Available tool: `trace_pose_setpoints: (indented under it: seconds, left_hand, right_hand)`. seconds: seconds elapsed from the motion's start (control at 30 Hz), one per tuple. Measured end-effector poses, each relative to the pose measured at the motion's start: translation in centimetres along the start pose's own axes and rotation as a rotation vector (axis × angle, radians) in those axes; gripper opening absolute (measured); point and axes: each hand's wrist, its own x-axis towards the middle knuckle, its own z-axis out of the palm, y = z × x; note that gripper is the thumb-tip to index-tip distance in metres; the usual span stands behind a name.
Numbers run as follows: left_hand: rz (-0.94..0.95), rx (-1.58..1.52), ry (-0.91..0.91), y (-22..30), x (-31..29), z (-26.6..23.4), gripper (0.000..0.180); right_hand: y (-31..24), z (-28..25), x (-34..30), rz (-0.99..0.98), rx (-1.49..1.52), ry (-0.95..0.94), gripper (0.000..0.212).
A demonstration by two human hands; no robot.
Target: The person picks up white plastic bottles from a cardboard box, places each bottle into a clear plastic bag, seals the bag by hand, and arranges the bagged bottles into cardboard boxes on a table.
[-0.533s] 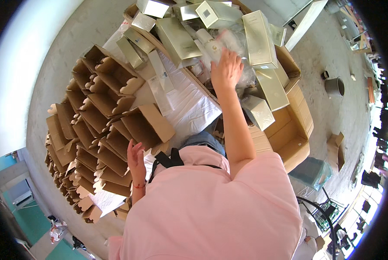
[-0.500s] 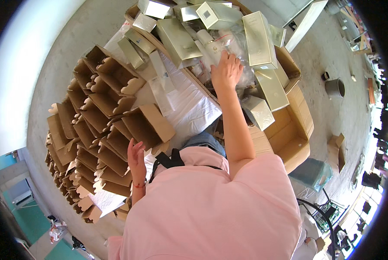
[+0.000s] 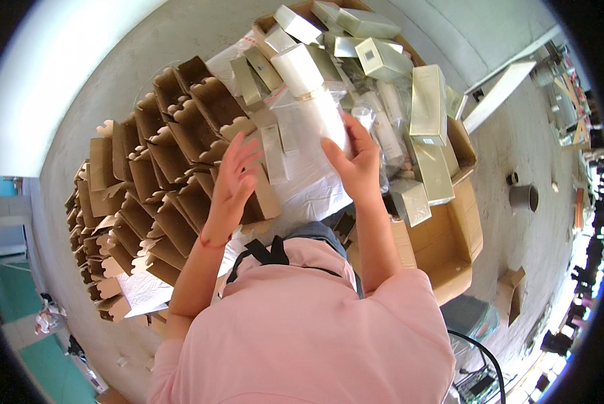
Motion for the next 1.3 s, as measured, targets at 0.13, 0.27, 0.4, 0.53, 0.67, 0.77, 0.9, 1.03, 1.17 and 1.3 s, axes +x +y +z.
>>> trace_pose_setpoints:
  seconds: [0.13,0.27,0.4,0.53,0.67,0.77,0.9,1.03,1.17,1.3]
  left_hand:
    - [0.084,-0.246,-0.145,0.5,2.5,-0.1,0.084]
    - [0.003,-0.359,-0.128,3.6,2.0,-1.5,0.088]
    - [0.129,-0.397,0.033,2.8,0.4,-3.1,0.076]
    - [0.13,-0.457,0.147,2.0,-0.8,-4.6,0.064]
    - [0.198,-0.382,0.283,2.5,-1.1,-4.9,0.052]
    - [0.249,-0.432,0.418,3.7,-0.8,-5.7,0.039]
    - [0.269,-0.486,0.442,4.0,-0.7,-6.7,0.033]
    - [0.301,-0.323,0.549,0.2,-1.0,-8.6,0.037]
    - [-0.016,0.311,0.714,-11.9,-4.1,-11.8,0.034]
    - [-0.106,0.739,0.691,-16.8,-5.3,-9.4,0.036]
  right_hand:
    - [-0.6,3.3,-1.1,0.29,0.745,-0.409,0.059]
    - [-0.6,6.5,-2.6,0.226,0.692,-0.483,0.05]
    - [-1.7,8.2,-2.2,-0.097,0.172,-0.588,0.057]
    - [-3.8,10.4,-1.8,-0.123,0.147,-0.542,0.063]
    - [-2.7,11.9,-1.2,-0.243,0.153,-0.581,0.065]
    - [-2.4,13.3,-1.0,-0.224,0.201,-0.595,0.068]
    - [-1.4,15.9,-2.6,-0.215,0.118,-0.707,0.07]
    - [2.4,17.7,-4.8,0.197,0.341,-0.638,0.062]
    - [13.0,18.7,-8.7,0.201,-0.074,-0.525,0.08]
    - [18.5,18.2,-10.0,-0.053,-0.401,-0.424,0.089]
